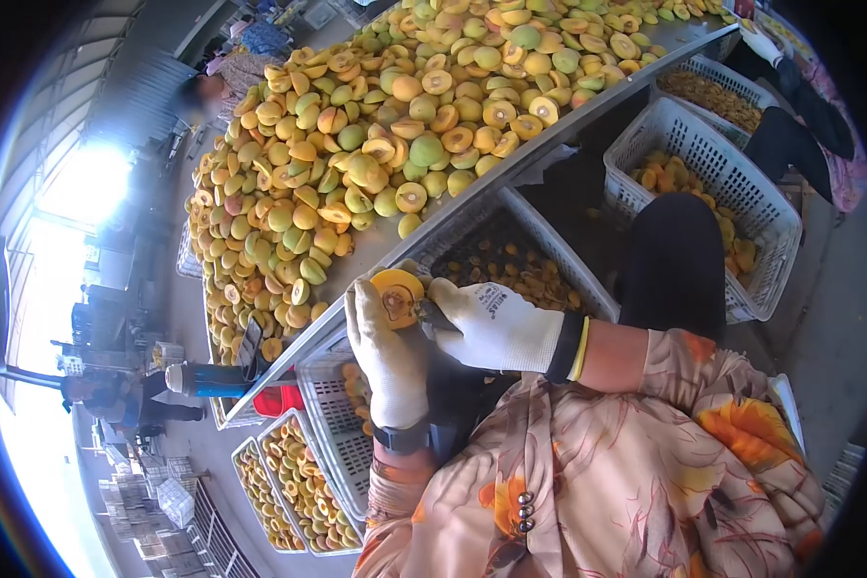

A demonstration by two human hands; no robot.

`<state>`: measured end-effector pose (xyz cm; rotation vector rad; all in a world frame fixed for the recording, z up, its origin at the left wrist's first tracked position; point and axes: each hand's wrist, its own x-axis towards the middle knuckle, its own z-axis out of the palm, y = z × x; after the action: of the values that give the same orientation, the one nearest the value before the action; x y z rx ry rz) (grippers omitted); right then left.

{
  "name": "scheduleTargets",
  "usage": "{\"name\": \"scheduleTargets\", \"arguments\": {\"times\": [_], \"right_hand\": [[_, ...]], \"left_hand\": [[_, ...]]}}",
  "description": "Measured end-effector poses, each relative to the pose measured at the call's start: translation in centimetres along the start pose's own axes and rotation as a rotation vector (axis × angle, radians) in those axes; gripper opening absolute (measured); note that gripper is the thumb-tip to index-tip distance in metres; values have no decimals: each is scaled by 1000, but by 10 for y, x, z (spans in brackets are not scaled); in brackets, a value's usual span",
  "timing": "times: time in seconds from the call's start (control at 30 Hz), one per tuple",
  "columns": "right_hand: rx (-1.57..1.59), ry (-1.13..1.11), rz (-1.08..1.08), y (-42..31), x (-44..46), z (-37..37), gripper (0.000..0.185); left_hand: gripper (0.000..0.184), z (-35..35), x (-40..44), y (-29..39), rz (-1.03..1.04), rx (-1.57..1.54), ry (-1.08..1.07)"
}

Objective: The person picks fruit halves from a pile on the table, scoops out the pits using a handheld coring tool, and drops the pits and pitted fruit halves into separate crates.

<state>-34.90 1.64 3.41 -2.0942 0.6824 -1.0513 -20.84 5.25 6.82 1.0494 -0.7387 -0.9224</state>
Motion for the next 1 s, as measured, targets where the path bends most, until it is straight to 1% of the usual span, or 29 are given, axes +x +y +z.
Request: {"name": "scheduleTargets", "arguments": {"times": [0.1, 0.2, 0.3, 0.4, 0.5, 0.6, 0.7, 0.8, 0.9, 1.0], "right_hand": [[-14, -38, 49, -1, -8, 1, 32], [72, -161, 130, -10, -14, -7, 31], [159, -129, 76, -14, -17, -7, 31], [144, -299, 204, -15, -15, -16, 37], [315, -342, 176, -16, -11, -26, 42], [474, -496, 230, -8, -4, -35, 47], [546, -591, 387, -9, 4, -44, 41], [607, -759, 558, -9, 11, -54, 30], [728, -750, 607, -10, 13, -58, 20], [840, -788, 581, 2, 10, -50, 17]], "left_hand": [[41, 12, -11, -2, 79, 41, 47], [43, 9, -16, -10, 190, 189, 75], [41, 4, -14, -14, 279, 294, 97], [37, 8, -15, -3, 234, 295, 66], [34, 8, -12, 2, 220, 283, -19], [33, 13, -8, 4, 199, 267, -32], [35, 18, -3, -7, 197, 237, 34], [37, 26, -5, -2, 72, 81, -2], [38, 26, 0, 2, 85, 111, -81], [38, 23, 5, -4, 205, 212, -84]]}}
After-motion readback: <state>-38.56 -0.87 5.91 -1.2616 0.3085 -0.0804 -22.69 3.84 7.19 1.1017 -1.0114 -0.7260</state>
